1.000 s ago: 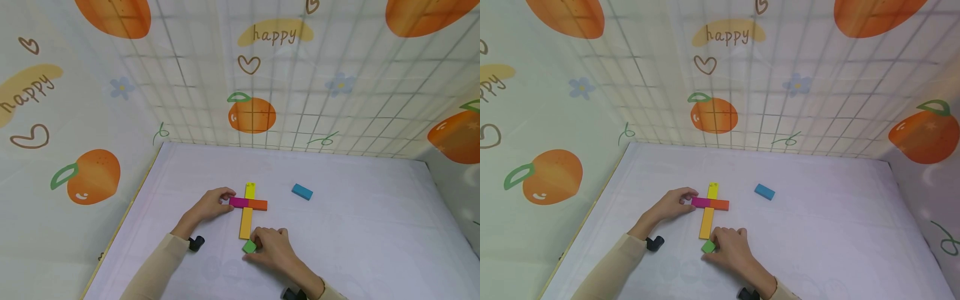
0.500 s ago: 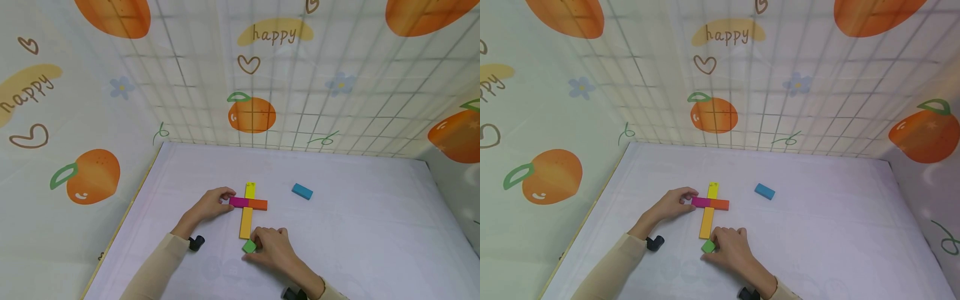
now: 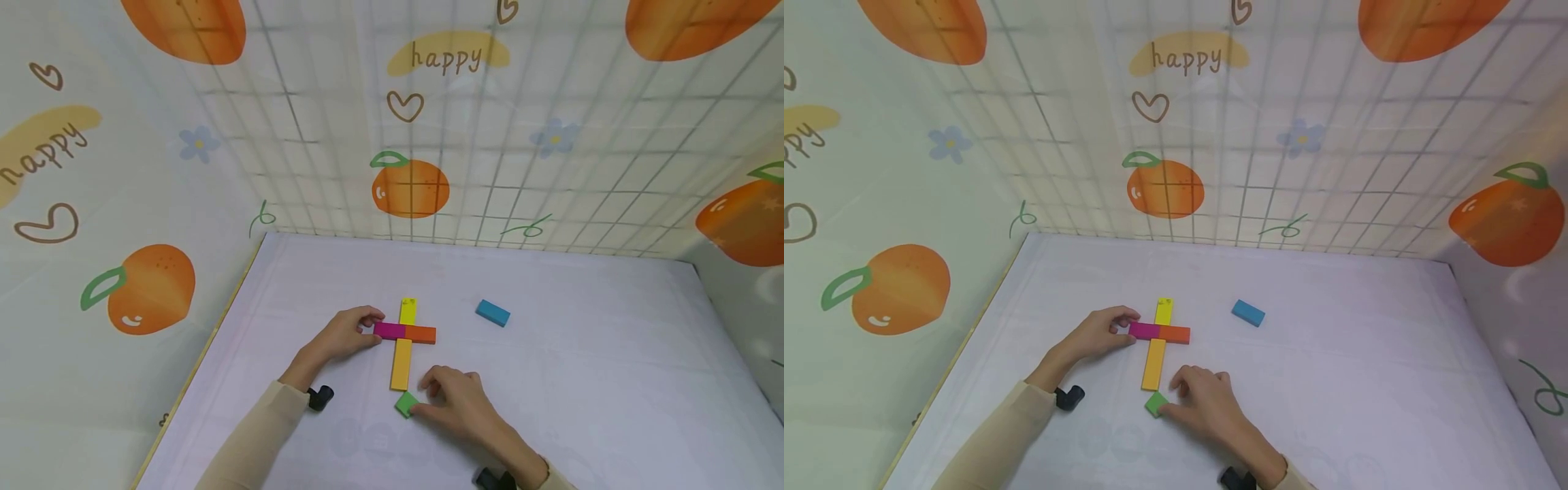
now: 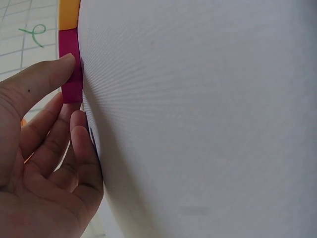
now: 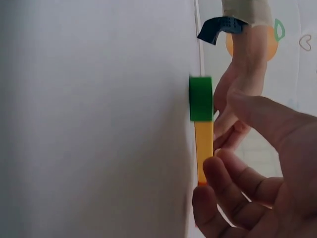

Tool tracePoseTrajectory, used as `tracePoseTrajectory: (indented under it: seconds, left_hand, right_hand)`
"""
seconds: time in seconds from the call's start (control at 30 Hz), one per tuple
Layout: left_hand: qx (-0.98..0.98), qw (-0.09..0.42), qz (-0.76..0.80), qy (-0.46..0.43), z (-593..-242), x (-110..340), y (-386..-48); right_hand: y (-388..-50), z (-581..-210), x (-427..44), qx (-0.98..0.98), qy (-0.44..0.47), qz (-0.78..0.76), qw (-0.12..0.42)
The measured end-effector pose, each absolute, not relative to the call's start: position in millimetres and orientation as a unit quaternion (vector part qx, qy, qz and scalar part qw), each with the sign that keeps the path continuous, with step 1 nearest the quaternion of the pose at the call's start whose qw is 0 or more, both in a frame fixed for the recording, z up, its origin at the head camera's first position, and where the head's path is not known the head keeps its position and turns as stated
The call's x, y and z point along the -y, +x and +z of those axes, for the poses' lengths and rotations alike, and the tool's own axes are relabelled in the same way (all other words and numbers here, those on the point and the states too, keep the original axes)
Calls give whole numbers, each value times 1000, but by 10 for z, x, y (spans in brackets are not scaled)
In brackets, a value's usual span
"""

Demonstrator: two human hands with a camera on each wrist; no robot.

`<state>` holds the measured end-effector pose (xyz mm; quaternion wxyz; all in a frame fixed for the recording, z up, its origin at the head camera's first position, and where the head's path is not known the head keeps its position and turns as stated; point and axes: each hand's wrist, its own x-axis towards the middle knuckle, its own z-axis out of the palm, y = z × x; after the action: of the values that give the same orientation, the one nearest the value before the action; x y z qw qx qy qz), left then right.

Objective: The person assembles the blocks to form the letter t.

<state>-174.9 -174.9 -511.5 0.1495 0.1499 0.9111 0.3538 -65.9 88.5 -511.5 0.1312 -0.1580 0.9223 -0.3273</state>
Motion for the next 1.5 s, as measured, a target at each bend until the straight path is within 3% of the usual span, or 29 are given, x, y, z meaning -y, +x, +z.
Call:
tracePoseTrajectory:
  seconds: [0.23, 0.47, 0.73, 1.03, 1.5]
  left_hand:
    - [-910, 152, 358, 147, -5132, 1751, -1752]
    - [-909, 152, 360, 143, -5129, 1747, -1755]
    - [-909, 152, 363, 137, -5118, 1747, -1739]
    - [-908, 152, 364, 140, -5122, 1747, -1745]
    - [-905, 150, 372, 145, -5119, 1757, -1739]
  right_hand:
    - [-694, -5103, -1045, -924, -143, -339, 106]
    - [-744, -5127, -1216, -924, -141, -352, 47]
    - [-832, -5114, -1370, -929, -126, -347, 27]
    - [-973, -5034, -1624, -918, -142, -369, -42]
    - [-1214, -4958, -1939, -913, -123, -384, -66]
